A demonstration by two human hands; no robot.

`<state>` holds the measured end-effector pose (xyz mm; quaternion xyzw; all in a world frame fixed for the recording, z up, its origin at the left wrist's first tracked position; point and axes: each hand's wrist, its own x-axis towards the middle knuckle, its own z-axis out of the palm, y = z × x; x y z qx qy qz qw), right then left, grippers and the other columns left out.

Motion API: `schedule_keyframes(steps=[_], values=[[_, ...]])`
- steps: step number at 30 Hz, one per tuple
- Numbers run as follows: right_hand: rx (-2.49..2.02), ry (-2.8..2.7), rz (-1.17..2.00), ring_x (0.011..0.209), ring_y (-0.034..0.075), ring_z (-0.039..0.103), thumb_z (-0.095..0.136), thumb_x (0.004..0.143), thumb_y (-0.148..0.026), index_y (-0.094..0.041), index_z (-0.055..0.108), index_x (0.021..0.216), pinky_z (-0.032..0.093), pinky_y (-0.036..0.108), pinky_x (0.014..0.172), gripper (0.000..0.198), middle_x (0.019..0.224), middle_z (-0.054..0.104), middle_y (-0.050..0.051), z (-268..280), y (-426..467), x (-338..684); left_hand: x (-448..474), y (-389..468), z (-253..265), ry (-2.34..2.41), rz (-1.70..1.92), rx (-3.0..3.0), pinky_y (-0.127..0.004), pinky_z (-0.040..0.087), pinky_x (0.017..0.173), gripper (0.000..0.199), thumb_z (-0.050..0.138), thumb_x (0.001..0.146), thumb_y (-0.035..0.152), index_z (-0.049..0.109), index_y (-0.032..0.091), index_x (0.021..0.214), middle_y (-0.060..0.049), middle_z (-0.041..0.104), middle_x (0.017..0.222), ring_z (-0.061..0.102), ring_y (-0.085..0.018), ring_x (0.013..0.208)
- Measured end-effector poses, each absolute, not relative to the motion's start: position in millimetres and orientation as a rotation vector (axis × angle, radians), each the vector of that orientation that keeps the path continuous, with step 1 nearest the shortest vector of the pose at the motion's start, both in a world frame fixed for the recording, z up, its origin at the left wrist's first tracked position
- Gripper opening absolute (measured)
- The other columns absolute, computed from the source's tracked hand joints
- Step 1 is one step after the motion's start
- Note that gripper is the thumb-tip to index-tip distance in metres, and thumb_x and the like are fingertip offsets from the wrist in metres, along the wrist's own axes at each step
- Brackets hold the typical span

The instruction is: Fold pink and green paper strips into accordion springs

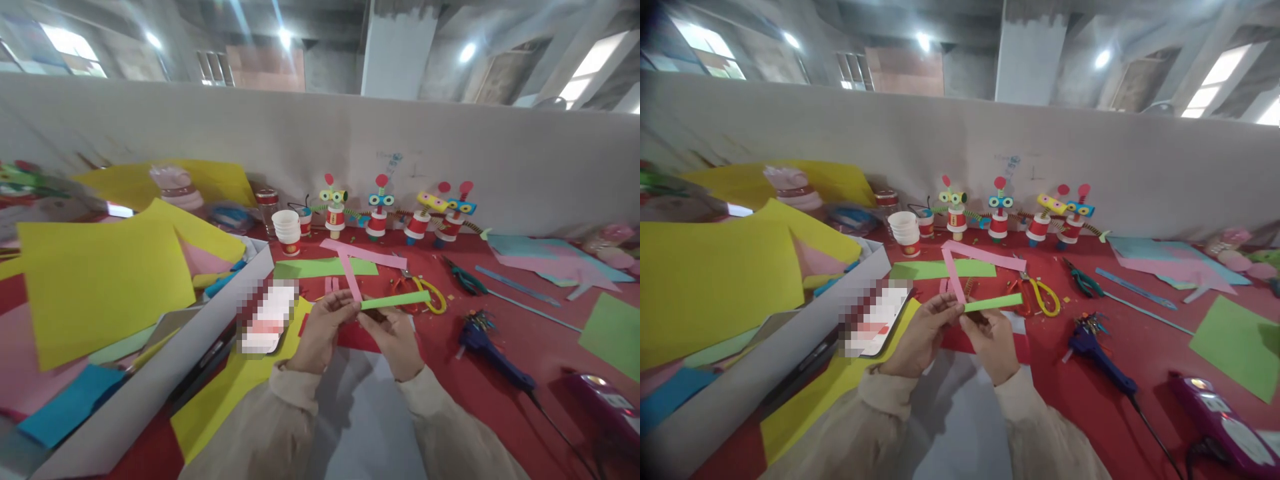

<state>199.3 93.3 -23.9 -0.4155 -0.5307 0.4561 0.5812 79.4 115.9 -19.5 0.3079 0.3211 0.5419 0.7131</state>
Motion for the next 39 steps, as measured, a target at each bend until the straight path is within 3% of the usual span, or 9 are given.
schedule_keyframes(steps=[2, 7, 18, 29, 39], values=[[-0.982, -1.232, 1.035, 0.085, 0.021, 0.063, 0.065, 0.07, -0.024, -0.022, 0.067, 0.09, 0.05, 0.037, 0.081, 0.02, 0.091, 0.069, 0.005, -24.8, 92.7, 198.6, 79.6, 115.5, -20.9, 0.663, 1.175, 0.696, -0.022, 0.045, 0.068, 0.028, 0.074, 0.063, 0.019, 0.066, 0.015, 0.089, -0.003, 0.066, 0.08, 0.059, -0.01, 0.07], [-1.051, -1.224, 0.948, 0.071, 0.018, 0.063, 0.064, 0.071, -0.022, -0.021, 0.062, 0.085, 0.051, 0.032, 0.07, 0.015, 0.078, 0.066, 0.003, -25.0, 91.8, 198.2, 82.1, 115.3, -26.8, 0.666, 1.172, 0.706, -0.019, 0.043, 0.06, 0.015, 0.073, 0.063, 0.019, 0.068, 0.014, 0.076, 0.0, 0.062, 0.068, 0.053, -0.007, 0.059], [-1.122, -1.231, 0.843, 0.065, 0.016, 0.058, 0.057, 0.079, -0.031, -0.021, 0.059, 0.078, 0.047, 0.028, 0.061, 0.011, 0.07, 0.062, 0.001, -24.0, 91.0, 195.9, 87.1, 111.0, -20.0, 0.697, 1.166, 0.739, -0.022, 0.043, 0.07, 0.017, 0.071, 0.066, 0.021, 0.068, 0.016, 0.081, -0.001, 0.065, 0.075, 0.057, -0.011, 0.07], [-1.199, -1.295, 0.742, 0.064, 0.015, 0.055, 0.054, 0.081, -0.032, -0.021, 0.058, 0.076, 0.044, 0.026, 0.06, 0.012, 0.07, 0.06, 0.0, -29.0, 92.9, 199.2, 87.3, 110.3, -21.2, 0.734, 1.174, 0.75, -0.024, 0.042, 0.066, 0.027, 0.075, 0.06, 0.024, 0.068, 0.016, 0.085, -0.002, 0.066, 0.074, 0.057, -0.012, 0.066], [-1.165, -1.324, 0.847, 0.058, 0.014, 0.052, 0.057, 0.078, -0.035, -0.02, 0.057, 0.073, 0.041, 0.025, 0.056, 0.016, 0.064, 0.058, -0.001, -20.8, 94.2, 205.0, 84.1, 112.5, -21.4, 0.802, 1.214, 0.833, -0.024, 0.042, 0.066, 0.016, 0.073, 0.062, 0.025, 0.069, 0.015, 0.074, -0.001, 0.065, 0.068, 0.055, -0.011, 0.065]])
